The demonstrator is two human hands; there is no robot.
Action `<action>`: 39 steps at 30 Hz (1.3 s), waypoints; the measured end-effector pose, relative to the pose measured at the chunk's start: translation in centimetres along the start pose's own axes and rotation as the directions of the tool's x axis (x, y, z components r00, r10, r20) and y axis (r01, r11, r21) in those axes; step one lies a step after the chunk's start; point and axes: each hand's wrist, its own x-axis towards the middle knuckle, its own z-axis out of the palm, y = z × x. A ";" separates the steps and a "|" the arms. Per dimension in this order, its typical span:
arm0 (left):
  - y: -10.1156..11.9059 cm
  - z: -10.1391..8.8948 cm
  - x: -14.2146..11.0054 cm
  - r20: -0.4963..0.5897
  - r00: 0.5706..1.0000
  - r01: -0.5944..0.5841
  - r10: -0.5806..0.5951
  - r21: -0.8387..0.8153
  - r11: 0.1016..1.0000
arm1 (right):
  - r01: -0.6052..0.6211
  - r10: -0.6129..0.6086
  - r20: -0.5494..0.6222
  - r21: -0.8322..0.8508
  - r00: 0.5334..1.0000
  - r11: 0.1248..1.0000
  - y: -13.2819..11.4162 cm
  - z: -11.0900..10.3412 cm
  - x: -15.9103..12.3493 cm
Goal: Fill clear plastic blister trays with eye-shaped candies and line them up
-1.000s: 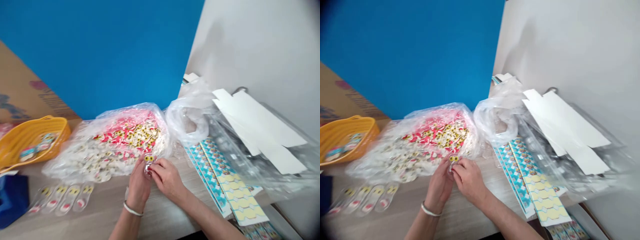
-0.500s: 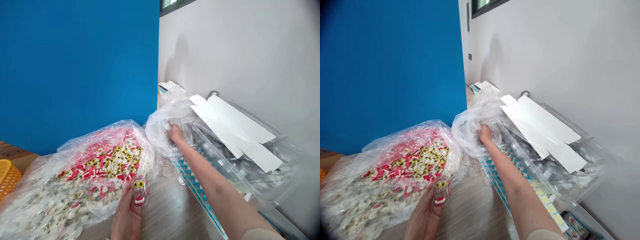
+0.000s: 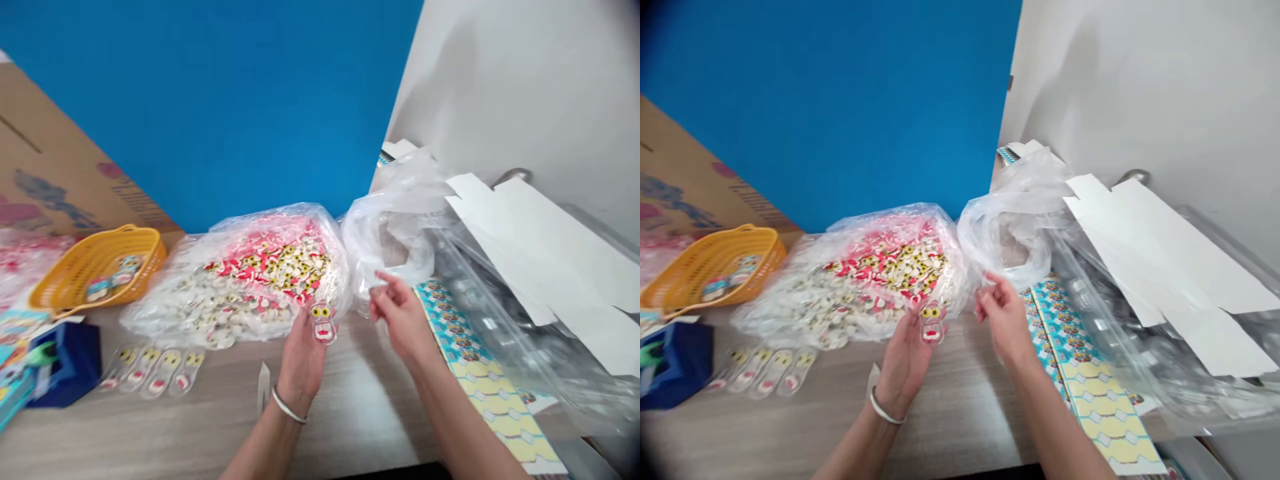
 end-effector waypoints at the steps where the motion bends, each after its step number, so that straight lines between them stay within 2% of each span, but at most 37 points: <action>1: -0.2 -0.1 -0.4 0.025 0.999 -0.022 0.022 -0.001 1.000 | -0.074 0.066 0.081 0.103 0.995 0.992 0.1 1.2 -2.7; 3: -0.5 -0.6 -1.4 0.073 0.996 -0.047 0.046 0.011 0.999 | -0.181 0.145 0.197 0.180 0.970 0.967 0.7 3.5 -7.1; 5: -0.7 -1.3 -2.4 0.085 0.995 -0.058 0.053 0.050 0.997 | -0.214 0.177 0.230 0.147 0.957 0.966 1.4 5.2 -9.9; 7: -0.6 -2.3 -3.4 0.057 0.995 -0.085 0.080 0.093 0.992 | -0.161 0.153 0.201 0.021 0.967 0.987 1.7 6.3 -11.5; 9: -0.4 -3.5 -4.2 0.030 0.993 -0.120 0.117 0.116 0.986 | -0.053 0.084 0.180 -0.168 0.980 0.984 1.6 6.8 -12.4; 11: 0.0 -4.8 -4.8 0.022 0.990 -0.140 0.139 0.114 0.983 | 0.043 0.027 0.199 -0.339 0.980 0.940 1.3 7.3 -13.2; 13: 0.6 -6.1 -5.2 0.010 0.987 -0.158 0.158 0.109 0.981 | 0.088 0.021 0.246 -0.424 0.969 0.901 1.2 7.9 -13.7; 15: 1.3 -7.4 -5.6 -0.010 0.981 -0.190 0.192 0.108 0.976 | 0.099 0.032 0.300 -0.413 0.953 0.905 1.5 8.9 -14.1; 18: 2.6 -9.4 -6.0 -0.048 0.972 -0.224 0.231 0.115 0.968 | 0.062 0.052 0.392 -0.272 0.918 0.960 2.6 11.0 -14.2; 21: 3.8 -11.8 -6.1 -0.104 0.952 -0.270 0.287 0.158 0.950 | -0.083 0.129 0.490 -0.114 0.862 0.990 3.8 13.9 -14.2; 23: 4.6 -13.7 -6.2 -0.135 0.925 -0.307 0.354 0.281 0.909 | -0.206 0.215 0.547 -0.078 0.809 0.975 4.5 16.1 -14.2; 24: 5.1 -14.7 -6.2 -0.142 0.899 -0.334 0.414 0.389 0.859 | -0.252 0.260 0.560 -0.094 0.786 0.963 4.8 17.3 -14.3; 25: 5.6 -15.8 -6.4 -0.137 0.855 -0.366 0.501 0.526 0.768 | -0.275 0.304 0.558 -0.139 0.772 0.951 5.1 18.6 -14.3; 26: 6.1 -16.8 -6.6 -0.105 0.791 -0.391 0.603 0.672 0.629 | -0.277 0.340 0.545 -0.198 0.766 0.940 5.3 19.8 -14.3; 28: 6.9 -18.8 -7.3 0.062 0.640 -0.378 0.766 0.893 0.244 | -0.251 0.379 0.515 -0.303 0.768 0.919 5.7 22.0 -14.3; 29: 7.3 -19.7 -7.6 0.172 0.582 -0.342 0.794 0.939 0.047 | -0.227 0.383 0.501 -0.344 0.776 0.911 5.9 23.0 -14.2; 30: 7.5 -20.5 -8.0 0.273 0.553 -0.296 0.787 0.948 -0.121 | -0.195 0.374 0.485 -0.379 0.790 0.905 6.0 23.8 -14.2; 31: 7.8 -21.1 -8.2 0.352 0.550 -0.251 0.758 0.935 -0.251 | -0.150 0.352 0.471 -0.413 0.809 0.898 6.1 24.4 -14.2; 33: 8.0 -22.1 -8.6 0.434 0.585 -0.173 0.685 0.892 -0.418 | -0.022 0.280 0.457 -0.491 0.844 0.871 6.1 25.1 -14.3; 36: 8.5 -22.9 -8.5 0.475 0.636 -0.106 0.608 0.834 -0.541 | 0.185 0.185 0.494 -0.607 0.850 0.773 5.6 25.5 -14.6; 39: 9.3 -23.3 -7.9 0.531 0.642 -0.126 0.553 0.785 -0.607 | 0.322 0.175 0.527 -0.714 0.832 0.622 4.6 25.8 -14.8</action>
